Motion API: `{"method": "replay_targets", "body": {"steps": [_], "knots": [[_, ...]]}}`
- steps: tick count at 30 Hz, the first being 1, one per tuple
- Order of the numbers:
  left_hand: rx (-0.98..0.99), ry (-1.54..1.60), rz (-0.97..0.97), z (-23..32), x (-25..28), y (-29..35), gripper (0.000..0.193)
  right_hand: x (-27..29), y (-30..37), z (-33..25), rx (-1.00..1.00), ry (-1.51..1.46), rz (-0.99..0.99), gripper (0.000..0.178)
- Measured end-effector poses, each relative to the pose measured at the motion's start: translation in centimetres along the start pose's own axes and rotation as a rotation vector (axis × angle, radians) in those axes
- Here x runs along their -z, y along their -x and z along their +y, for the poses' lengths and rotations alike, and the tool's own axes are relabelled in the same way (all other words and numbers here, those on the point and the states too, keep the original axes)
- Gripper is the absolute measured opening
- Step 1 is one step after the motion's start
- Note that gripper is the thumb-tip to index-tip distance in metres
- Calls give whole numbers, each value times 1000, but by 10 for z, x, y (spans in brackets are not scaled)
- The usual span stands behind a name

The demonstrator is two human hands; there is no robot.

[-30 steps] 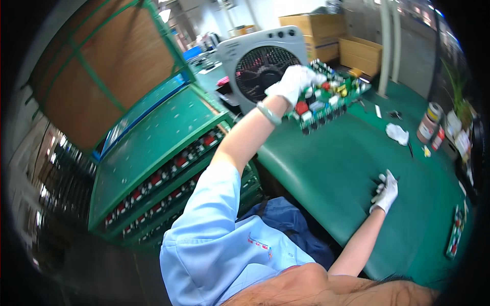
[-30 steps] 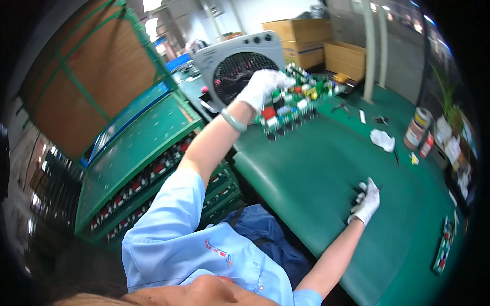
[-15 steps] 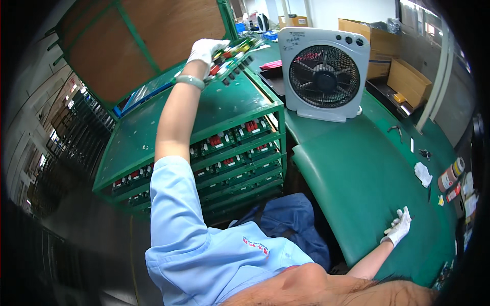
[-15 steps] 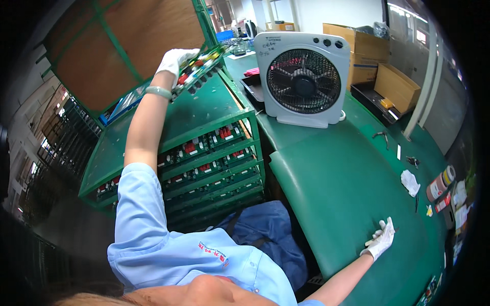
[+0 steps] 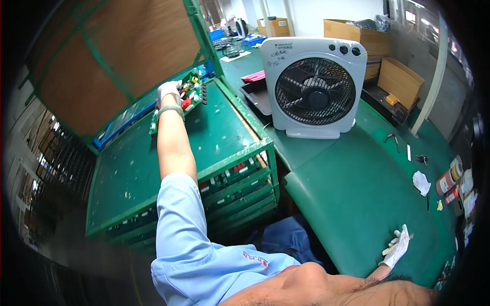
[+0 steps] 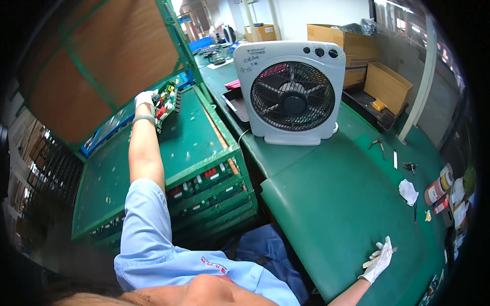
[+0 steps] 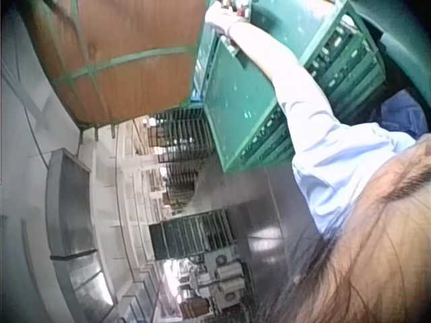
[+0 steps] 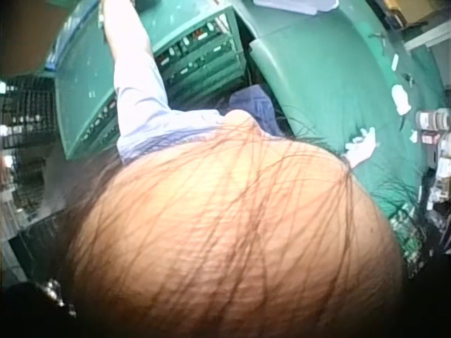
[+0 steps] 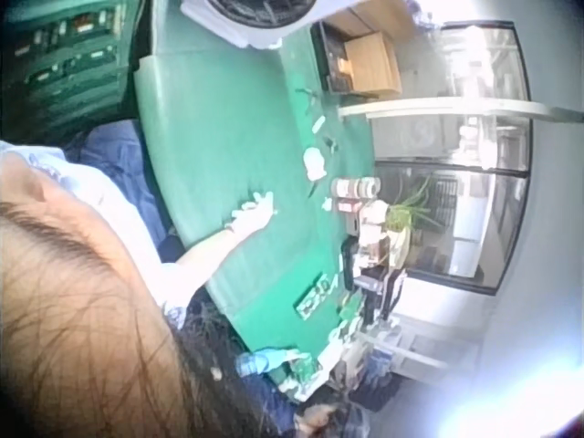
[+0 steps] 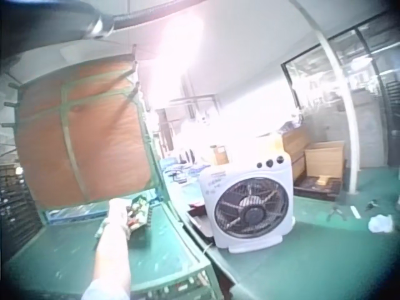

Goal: The person inspects green printed circuit boards by hand, turning them over to view both sides and checking components. They place inspected boards into a green storage rack and retrieve new ones to continue the process.

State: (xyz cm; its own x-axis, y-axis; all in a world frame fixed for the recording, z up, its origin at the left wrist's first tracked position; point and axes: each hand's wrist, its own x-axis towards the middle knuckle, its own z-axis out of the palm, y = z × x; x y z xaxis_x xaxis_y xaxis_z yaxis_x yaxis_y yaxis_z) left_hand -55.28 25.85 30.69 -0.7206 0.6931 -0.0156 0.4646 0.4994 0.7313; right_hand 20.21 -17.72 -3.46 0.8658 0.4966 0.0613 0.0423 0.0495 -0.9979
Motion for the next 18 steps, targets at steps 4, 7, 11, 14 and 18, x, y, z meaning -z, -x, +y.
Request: {"method": "replay_targets", "body": {"steps": [4,7,11,14,18], "knots": [[12,-113,70,11,-7,-37,40,-5,-2,8,-1,-1,-12,45],[-217,-523,157,14,-31,-54,41,-3,-5,13,22,-6,5,45],[-203,-596,189,1,-54,-76,42,-6,-3,5,43,41,29,46],[-323,-560,221,-28,-34,-96,41,-11,-1,6,48,102,6,48],[-280,-456,-103,-29,12,-42,44,-14,8,-18,13,167,12,50]]}}
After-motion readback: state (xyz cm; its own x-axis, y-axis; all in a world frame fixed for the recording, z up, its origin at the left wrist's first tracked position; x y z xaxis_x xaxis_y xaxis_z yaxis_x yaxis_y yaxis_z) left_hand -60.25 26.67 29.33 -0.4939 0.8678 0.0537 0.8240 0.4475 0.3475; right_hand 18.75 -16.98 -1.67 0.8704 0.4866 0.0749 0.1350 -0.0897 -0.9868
